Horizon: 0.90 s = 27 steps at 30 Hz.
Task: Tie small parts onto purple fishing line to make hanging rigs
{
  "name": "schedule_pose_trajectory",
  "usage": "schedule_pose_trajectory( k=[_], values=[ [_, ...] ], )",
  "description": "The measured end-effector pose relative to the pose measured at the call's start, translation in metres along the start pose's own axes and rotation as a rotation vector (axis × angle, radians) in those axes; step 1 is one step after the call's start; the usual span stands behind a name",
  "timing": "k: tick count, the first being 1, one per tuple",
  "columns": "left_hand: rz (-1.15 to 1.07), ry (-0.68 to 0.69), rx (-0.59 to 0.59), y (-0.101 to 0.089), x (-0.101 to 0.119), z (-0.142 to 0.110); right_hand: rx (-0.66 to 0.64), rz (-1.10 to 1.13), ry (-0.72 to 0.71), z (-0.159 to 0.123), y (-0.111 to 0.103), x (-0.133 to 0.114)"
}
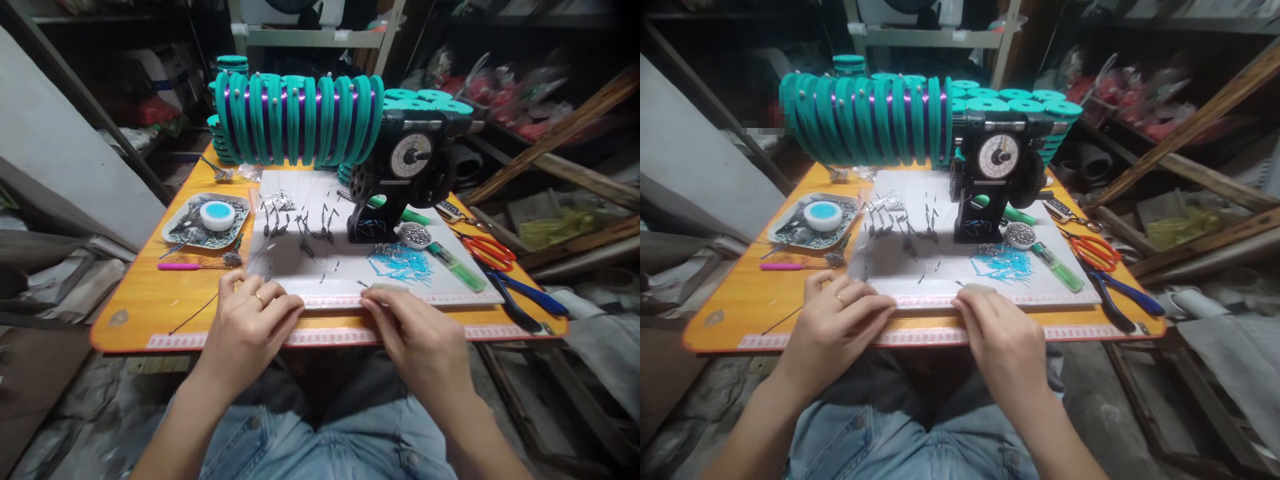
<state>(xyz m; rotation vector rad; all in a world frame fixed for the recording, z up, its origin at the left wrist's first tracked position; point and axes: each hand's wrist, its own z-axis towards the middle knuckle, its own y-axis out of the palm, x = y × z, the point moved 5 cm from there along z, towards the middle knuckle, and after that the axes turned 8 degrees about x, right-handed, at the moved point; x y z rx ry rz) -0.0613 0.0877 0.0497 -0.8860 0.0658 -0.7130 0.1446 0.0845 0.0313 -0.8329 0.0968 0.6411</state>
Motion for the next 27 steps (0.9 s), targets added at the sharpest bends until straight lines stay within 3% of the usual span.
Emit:
schedule_pose_trajectory(
  k=[5, 11, 14, 20, 27],
  values=[
    [0.062, 0.054, -0.07, 0.007, 0.003, 0.009, 0.055, -0.012, 0.004, -0.005, -0.01, -0.015],
    [0.081, 0.071, -0.105, 0.006, 0.005, 0.012, -0.129, 0.056, -0.086, -0.006, 0.016, -0.05],
    [0.076, 0.081, -0.102, 0.006, 0.005, 0.012, -0.183, 0.002, -0.071, -0.009, 0.02, -0.04],
    [0.045, 0.126, -0.085, 0.008, 0.007, 0.013, -0.181, -0.093, -0.03, -0.019, 0.001, -0.008],
    [0.036, 0.179, -0.108, 0.015, 0.008, 0.016, -0.164, -0.099, 0.006, -0.026, -0.01, 0.005]
  ],
)
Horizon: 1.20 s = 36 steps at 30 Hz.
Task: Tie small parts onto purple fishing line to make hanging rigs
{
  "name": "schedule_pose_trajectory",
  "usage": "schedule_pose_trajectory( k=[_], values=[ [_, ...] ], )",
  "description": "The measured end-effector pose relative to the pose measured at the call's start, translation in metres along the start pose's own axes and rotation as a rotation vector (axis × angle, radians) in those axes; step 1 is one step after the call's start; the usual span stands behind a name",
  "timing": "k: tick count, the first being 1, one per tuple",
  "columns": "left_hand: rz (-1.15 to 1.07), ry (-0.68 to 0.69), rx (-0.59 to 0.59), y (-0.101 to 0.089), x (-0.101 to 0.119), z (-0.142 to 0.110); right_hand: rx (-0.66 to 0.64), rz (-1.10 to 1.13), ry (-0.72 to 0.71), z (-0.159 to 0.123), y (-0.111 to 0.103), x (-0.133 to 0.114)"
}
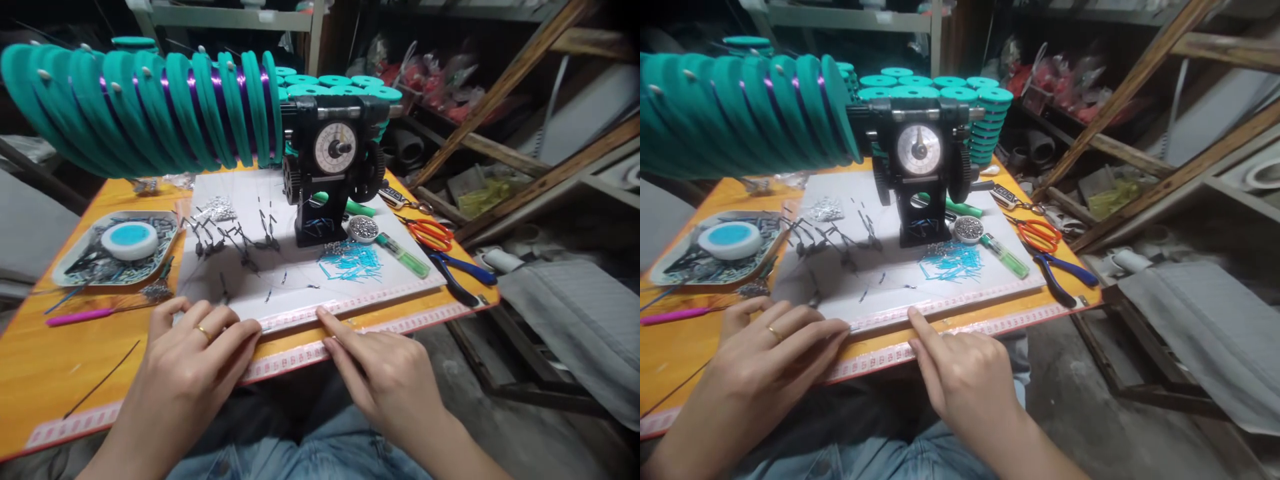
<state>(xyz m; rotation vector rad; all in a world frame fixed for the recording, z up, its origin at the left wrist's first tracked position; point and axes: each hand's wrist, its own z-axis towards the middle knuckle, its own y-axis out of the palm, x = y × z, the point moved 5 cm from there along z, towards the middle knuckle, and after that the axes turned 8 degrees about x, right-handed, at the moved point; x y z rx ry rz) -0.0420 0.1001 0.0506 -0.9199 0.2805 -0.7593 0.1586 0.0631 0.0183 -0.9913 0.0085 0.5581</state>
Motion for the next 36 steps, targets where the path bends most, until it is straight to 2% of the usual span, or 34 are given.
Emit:
schedule_pose_trajectory(
  k=[15, 23, 36],
  values=[
    [-0.031, 0.042, -0.013, 0.003, 0.0, -0.001, 0.008, 0.066, 0.008, -0.002, -0.001, 0.008],
    [-0.072, -0.049, -0.025, -0.003, -0.008, -0.014, 0.024, 0.082, -0.007, -0.002, -0.001, 0.008],
    [-0.112, -0.1, -0.015, -0.005, -0.008, -0.015, 0.018, 0.055, -0.011, -0.003, -0.001, 0.007]
  ],
)
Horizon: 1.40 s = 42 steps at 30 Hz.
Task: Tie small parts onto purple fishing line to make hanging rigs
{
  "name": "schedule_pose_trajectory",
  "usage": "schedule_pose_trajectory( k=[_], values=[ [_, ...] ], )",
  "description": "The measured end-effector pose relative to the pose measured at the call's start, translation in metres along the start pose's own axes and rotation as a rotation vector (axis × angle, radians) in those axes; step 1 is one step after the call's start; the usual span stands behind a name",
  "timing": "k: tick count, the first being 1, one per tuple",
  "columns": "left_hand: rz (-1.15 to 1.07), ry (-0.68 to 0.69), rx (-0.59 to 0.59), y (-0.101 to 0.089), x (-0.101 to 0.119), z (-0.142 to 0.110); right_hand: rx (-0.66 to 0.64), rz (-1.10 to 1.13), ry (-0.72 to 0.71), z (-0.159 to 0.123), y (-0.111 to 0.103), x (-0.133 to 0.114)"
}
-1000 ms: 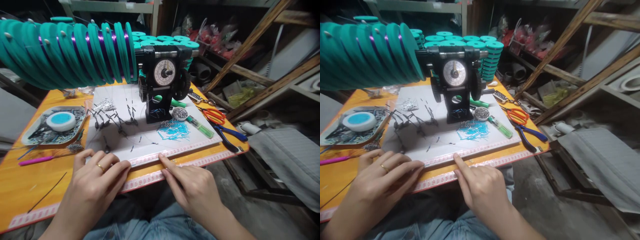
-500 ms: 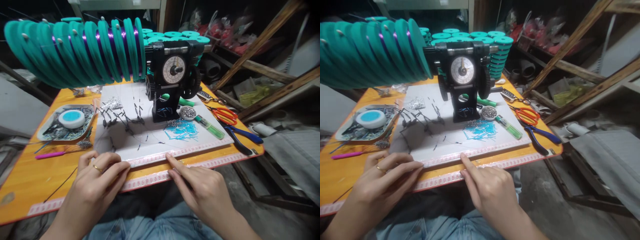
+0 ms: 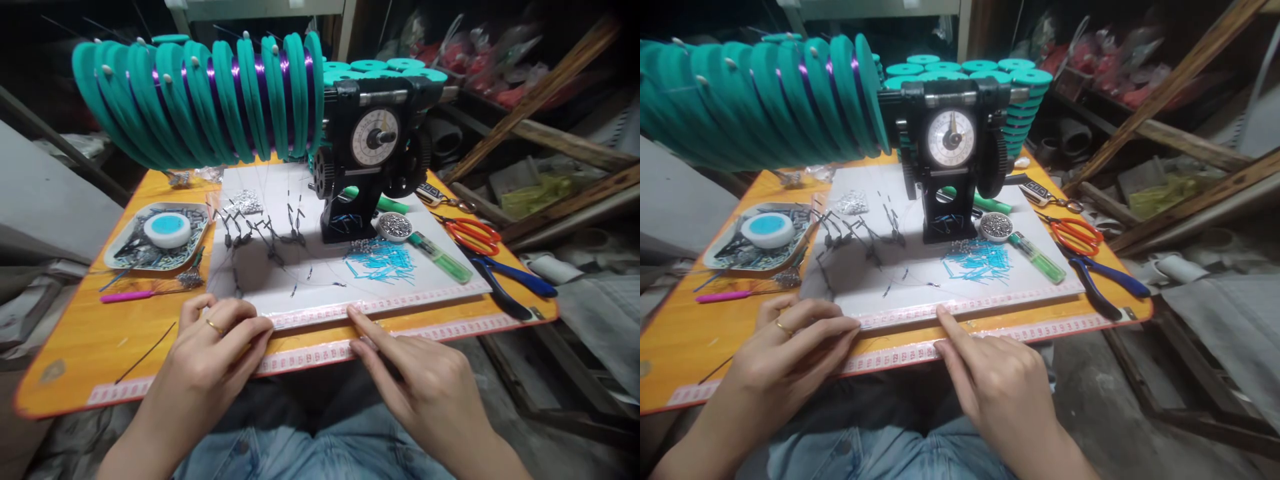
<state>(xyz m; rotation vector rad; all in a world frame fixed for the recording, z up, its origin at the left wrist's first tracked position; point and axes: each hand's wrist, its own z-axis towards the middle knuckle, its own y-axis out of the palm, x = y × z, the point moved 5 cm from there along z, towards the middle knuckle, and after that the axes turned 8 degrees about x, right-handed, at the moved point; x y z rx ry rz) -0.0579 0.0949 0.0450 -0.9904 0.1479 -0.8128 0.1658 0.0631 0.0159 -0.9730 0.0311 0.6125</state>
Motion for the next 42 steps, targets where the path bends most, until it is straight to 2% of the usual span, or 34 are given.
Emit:
schedule_pose_trajectory(
  k=[4, 8, 10, 12, 15, 19, 22, 27, 30, 35, 37, 39, 42],
  values=[
    [0.0, -0.003, 0.01, 0.001, -0.001, -0.001, -0.004, 0.001, -0.002, 0.0, 0.0, 0.002],
    [-0.007, -0.007, 0.113, -0.002, 0.003, -0.004, 0.058, 0.083, 0.046, 0.001, -0.005, -0.003],
    [-0.048, -0.047, 0.176, -0.004, 0.008, -0.008, 0.12, 0.199, 0.064, 0.004, -0.009, -0.015],
    [-0.104, -0.107, 0.221, -0.005, 0.014, -0.013, 0.157, 0.307, 0.008, 0.008, -0.011, -0.032],
    [-0.165, -0.177, 0.302, -0.006, 0.024, -0.021, 0.138, 0.404, -0.068, 0.015, -0.003, -0.056],
    [-0.212, -0.249, 0.406, -0.007, 0.03, -0.032, 0.186, 0.52, 0.045, 0.021, 0.01, -0.061],
    [-0.226, -0.279, 0.447, -0.008, 0.03, -0.038, 0.214, 0.564, 0.085, 0.021, 0.014, -0.063],
    [-0.278, -0.325, 0.439, -0.008, 0.031, -0.046, 0.208, 0.486, 0.008, 0.016, 0.013, -0.076],
    [-0.414, -0.455, 0.474, -0.002, 0.032, -0.053, 0.221, 0.409, -0.041, 0.012, 0.013, -0.081],
    [-0.842, -0.895, 0.59, 0.026, 0.031, -0.073, 0.179, 0.393, -0.08, 0.008, 0.018, -0.084],
    [-0.972, -1.023, 0.636, 0.034, 0.031, -0.078, 0.168, 0.4, -0.091, 0.007, 0.019, -0.085],
    [-1.026, -1.078, 0.667, 0.038, 0.031, -0.079, 0.157, 0.402, -0.096, 0.007, 0.02, -0.086],
    [-1.003, -1.047, 0.654, 0.035, 0.03, -0.079, 0.128, 0.403, -0.094, 0.009, 0.02, -0.086]
  ],
)
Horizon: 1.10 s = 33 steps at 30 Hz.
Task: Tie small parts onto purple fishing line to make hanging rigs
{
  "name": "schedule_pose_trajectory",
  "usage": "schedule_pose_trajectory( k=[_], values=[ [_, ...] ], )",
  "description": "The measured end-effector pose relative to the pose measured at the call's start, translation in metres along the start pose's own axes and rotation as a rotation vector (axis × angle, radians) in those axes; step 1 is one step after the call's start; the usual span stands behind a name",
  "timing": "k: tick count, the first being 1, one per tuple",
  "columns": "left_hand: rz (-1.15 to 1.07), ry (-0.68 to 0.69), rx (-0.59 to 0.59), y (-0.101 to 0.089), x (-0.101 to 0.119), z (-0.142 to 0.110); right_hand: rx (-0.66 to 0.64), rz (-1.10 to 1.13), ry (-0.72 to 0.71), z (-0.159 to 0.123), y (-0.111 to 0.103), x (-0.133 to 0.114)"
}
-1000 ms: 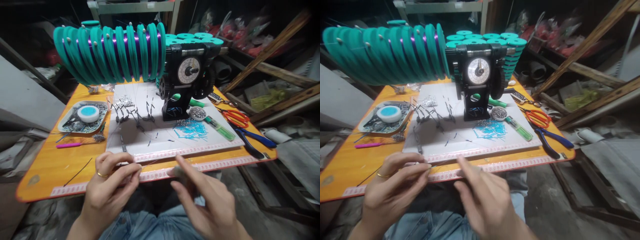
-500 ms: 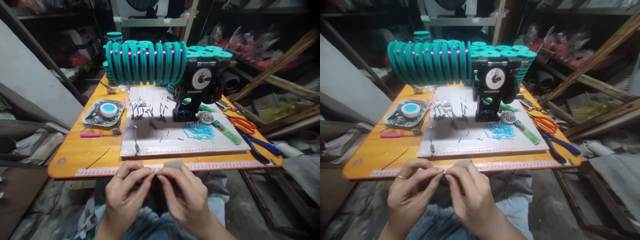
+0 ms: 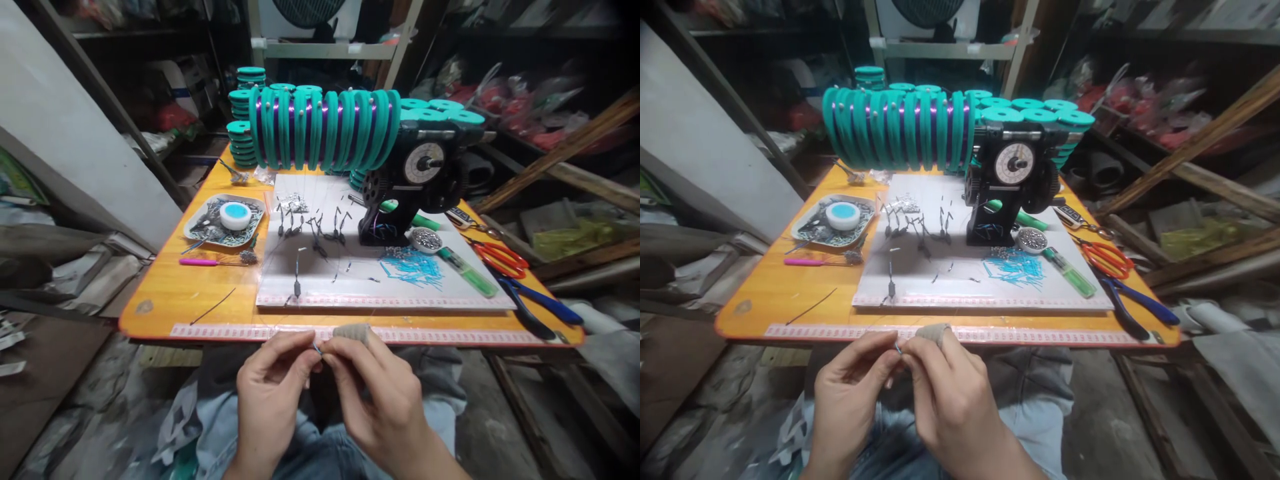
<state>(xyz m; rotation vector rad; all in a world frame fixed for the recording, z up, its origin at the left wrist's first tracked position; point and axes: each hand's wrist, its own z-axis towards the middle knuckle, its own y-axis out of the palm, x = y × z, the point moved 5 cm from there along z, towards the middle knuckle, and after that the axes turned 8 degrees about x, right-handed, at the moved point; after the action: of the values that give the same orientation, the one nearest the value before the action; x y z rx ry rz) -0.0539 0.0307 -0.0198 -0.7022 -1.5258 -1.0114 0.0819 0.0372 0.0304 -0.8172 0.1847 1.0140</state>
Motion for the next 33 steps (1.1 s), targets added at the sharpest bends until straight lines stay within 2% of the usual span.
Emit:
schedule_pose_trajectory(
  k=[7, 12, 18, 22, 25, 27, 31, 33],
  values=[
    [0.294, 0.343, -0.019, -0.009, 0.007, -0.007, -0.103, 0.028, 0.022, 0.008, 0.005, 0.005],
    [0.416, 0.406, -0.069, -0.008, 0.011, -0.009, -0.172, 0.063, 0.039, 0.011, 0.01, 0.011],
    [0.394, 0.321, -0.098, -0.008, 0.017, -0.005, -0.27, 0.343, 0.198, 0.019, 0.011, 0.021],
    [0.364, 0.294, -0.113, -0.01, 0.021, -0.008, -0.442, 0.38, 0.275, 0.025, 0.014, 0.024],
    [0.294, 0.249, -0.064, -0.012, 0.022, -0.009, -0.497, 0.4, 0.292, 0.028, 0.014, 0.023],
    [0.22, 0.169, -0.051, -0.012, 0.02, -0.008, -0.473, 0.386, 0.25, 0.028, 0.014, 0.02],
    [0.138, -0.048, -0.12, -0.01, 0.012, -0.003, -0.343, 0.32, 0.088, 0.024, 0.013, 0.012],
    [0.125, -0.101, -0.134, -0.009, 0.011, -0.001, -0.297, 0.282, 0.04, 0.022, 0.012, 0.009]
  ],
)
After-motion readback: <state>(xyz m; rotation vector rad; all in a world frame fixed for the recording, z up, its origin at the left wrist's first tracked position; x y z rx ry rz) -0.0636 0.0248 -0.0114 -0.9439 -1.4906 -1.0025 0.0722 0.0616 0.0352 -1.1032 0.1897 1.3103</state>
